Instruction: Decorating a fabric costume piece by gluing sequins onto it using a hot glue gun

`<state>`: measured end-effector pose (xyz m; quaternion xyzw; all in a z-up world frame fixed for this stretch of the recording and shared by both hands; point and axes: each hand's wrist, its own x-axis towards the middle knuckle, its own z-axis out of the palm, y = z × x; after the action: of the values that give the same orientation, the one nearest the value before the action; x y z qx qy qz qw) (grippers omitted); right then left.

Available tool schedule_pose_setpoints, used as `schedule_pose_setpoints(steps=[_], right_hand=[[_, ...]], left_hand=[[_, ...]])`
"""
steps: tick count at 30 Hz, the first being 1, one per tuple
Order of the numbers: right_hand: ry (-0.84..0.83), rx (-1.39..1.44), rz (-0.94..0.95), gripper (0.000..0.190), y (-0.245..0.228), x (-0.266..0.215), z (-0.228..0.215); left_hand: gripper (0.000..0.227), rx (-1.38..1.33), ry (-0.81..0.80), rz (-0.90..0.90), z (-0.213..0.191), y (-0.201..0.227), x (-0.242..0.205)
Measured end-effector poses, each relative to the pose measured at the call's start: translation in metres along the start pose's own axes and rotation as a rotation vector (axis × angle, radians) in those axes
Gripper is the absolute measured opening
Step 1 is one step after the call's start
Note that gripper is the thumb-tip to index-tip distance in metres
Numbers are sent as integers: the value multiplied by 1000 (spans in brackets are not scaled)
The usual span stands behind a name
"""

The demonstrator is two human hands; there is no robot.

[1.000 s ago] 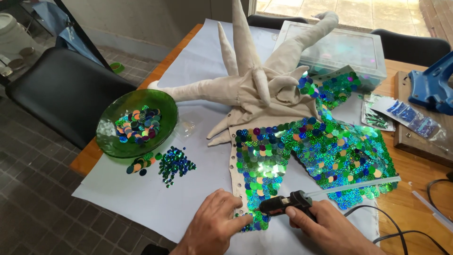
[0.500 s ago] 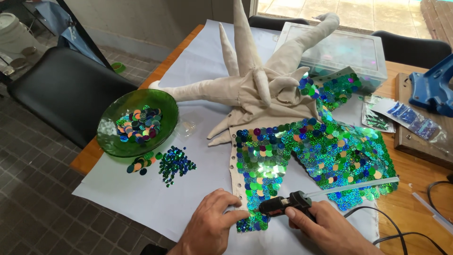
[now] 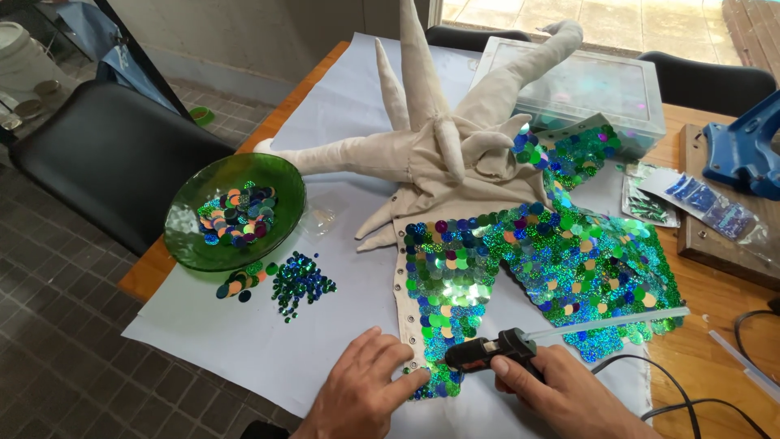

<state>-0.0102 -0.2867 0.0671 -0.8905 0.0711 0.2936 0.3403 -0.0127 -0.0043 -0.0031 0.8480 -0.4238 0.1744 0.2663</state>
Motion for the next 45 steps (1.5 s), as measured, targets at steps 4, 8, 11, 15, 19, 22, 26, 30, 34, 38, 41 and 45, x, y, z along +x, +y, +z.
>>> schedule_pose_setpoints(steps=[4, 8, 11, 15, 19, 22, 26, 30, 34, 38, 41, 45], right_hand=[[-39, 39, 31, 53, -16, -10, -6], [-16, 44, -47, 53, 4, 0, 1], [71, 108, -142, 49, 29, 11, 12], [47, 481, -178, 39, 37, 15, 29], [85, 164, -480, 29, -3, -7, 25], [76, 245, -609, 35, -20, -4, 29], [91, 290, -563, 34, -24, 2, 39], [41, 88, -429, 34, -26, 4, 38], [80, -201, -344, 39, -16, 13, 46], [60, -199, -205, 37, -31, 3, 40], [-20, 399, -134, 31, -36, -6, 36], [-36, 944, -159, 15, -9, 16, 50]], left_hand=[[19, 218, 51, 76, -3, 8, 3], [16, 284, 57, 108, -5, 13, 0], [15, 348, 90, 120, -3, 15, -4], [17, 367, 166, 108, 1, 11, -10], [23, 388, 200, 116, 1, 12, -10], [23, 367, 193, 107, 1, 11, -13], [25, 378, 212, 101, -2, 13, -11], [23, 308, 226, 54, -2, 15, -13], [30, 79, 347, -120, 1, 18, -18], [27, -93, 472, -302, -2, 18, -21], [11, -145, 663, -598, -6, 16, -24], [16, -181, 750, -792, -11, 8, -34]])
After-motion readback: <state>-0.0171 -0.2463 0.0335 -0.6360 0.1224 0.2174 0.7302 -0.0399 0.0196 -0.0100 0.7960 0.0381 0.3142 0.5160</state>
